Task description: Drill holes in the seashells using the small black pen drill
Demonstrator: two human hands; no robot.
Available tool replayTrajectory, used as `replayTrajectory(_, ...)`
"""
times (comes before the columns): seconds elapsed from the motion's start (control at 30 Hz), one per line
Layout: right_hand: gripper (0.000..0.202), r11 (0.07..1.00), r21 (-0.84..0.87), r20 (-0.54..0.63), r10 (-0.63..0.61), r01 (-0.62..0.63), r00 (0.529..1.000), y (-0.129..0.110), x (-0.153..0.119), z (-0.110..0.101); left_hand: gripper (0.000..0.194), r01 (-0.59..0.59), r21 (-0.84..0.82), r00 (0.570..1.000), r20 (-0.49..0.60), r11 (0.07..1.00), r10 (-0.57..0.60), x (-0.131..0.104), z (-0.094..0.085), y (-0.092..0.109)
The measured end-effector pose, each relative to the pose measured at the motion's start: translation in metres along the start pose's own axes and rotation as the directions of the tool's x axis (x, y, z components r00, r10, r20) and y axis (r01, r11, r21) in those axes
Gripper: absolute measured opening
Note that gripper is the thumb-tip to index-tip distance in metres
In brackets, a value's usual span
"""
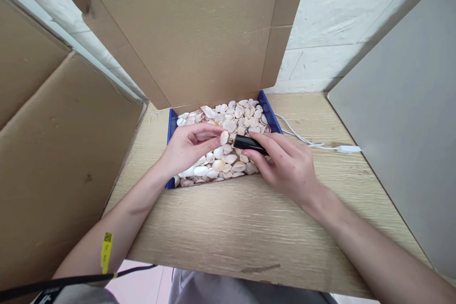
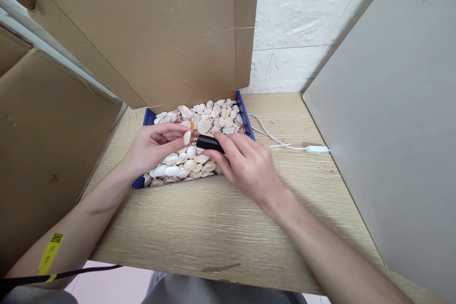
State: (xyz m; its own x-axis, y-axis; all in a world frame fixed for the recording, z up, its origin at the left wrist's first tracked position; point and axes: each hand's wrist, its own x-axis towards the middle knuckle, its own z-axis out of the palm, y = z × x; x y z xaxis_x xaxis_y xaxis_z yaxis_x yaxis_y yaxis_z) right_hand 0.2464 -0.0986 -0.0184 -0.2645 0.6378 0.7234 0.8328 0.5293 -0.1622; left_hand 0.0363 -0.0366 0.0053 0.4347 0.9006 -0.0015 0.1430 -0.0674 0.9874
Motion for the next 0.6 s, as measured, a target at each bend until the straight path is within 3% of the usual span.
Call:
replayTrajectory(0.27,0.027,1.000,0.025,0.007,0.016,-0.017,1.000,0.0001,0.0005,0.0003,0.026,0.009,-0.052,0.998,0.061,0.999,-0.005,-0.0030,0.0015,0.0049)
replayTrajectory(0.43,0.027,1.000,0.006,0.009,0.029,-0.029,1.000,0.0009,-0.0007,0.0009,0.036,-0.031,0.040,0.993,0.114,0.999,0.027,-0.0036,-0.0025,0.0014)
replayTrajectory(0.6,0.027,1.000,-0.015,0.007,0.012,-0.012,1.000,0.0008,0.0000,0.0009,0.026,-0.167,0.175,0.984,0.095,0.970,0.152,-0.0014,-0.0029,0.0013)
